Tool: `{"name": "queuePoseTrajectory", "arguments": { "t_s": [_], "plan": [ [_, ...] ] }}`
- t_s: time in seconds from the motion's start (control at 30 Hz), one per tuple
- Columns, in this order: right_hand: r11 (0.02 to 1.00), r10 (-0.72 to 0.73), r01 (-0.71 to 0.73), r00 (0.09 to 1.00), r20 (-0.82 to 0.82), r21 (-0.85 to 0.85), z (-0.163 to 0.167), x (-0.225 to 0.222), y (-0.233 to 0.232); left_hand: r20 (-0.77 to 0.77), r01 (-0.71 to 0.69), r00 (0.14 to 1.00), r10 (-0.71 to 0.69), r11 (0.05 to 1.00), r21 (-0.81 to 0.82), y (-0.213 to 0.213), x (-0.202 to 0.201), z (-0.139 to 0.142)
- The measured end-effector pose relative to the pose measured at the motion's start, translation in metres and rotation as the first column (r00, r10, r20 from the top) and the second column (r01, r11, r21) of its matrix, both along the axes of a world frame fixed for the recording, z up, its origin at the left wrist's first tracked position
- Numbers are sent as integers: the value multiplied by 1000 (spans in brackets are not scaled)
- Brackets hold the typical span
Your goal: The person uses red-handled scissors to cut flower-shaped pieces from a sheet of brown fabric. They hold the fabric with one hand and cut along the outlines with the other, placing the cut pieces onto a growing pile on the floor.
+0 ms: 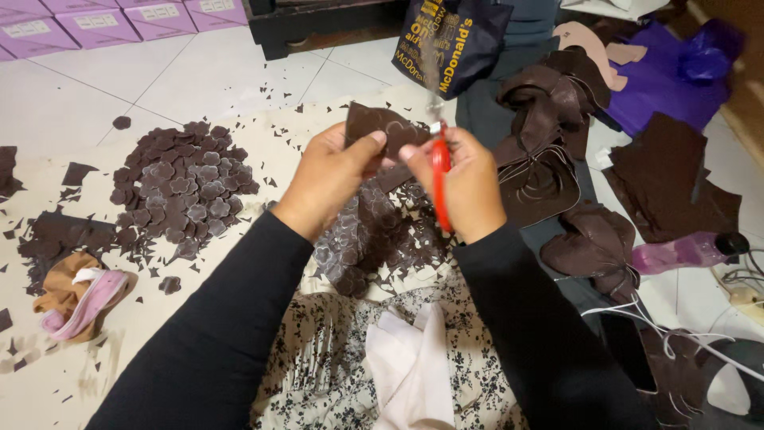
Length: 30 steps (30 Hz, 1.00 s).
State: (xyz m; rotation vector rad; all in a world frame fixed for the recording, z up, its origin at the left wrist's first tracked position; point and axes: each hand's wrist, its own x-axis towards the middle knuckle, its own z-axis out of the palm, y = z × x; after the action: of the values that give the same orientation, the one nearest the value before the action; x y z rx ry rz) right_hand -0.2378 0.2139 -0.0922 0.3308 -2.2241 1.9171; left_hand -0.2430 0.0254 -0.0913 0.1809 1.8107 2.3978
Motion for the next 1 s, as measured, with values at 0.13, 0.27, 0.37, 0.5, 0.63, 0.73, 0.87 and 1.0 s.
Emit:
{"name": "queuePoseTrajectory", "arguments": {
  "t_s": [0.13,0.27,0.37,0.5,0.63,0.73,0.87,1.0],
  "plan": [
    [998,30,-29,999,-24,57,-5,2,2,-101,102,991,-93,990,96,14,11,-6],
    [998,31,-27,998,-52,61,-6,1,2,-148,138,982,-115,977,161,21,17,1],
    [989,114,-115,993,-18,-96,-8,0,-1,-154,145,981,-116,972,187,19,21,9],
    [980,-2,-6,999,41,198,-8,6,-1,-288,64,954,-76,997,-50,16,31,16],
    [981,186,-184,982,30,-61,1,9,-5,-286,11,958,-12,1000,-6,21,32,20],
    [936,295,-251,942,159,-249,12,16,0,-208,-51,977,42,998,-39,15,28,22],
    [866,411,-290,877,249,-407,24,20,2,-206,-11,978,14,1000,12,6,25,27],
    [846,408,-262,879,247,-464,24,20,-1,-322,-9,947,2,1000,-23,10,34,37]
  ]
}}
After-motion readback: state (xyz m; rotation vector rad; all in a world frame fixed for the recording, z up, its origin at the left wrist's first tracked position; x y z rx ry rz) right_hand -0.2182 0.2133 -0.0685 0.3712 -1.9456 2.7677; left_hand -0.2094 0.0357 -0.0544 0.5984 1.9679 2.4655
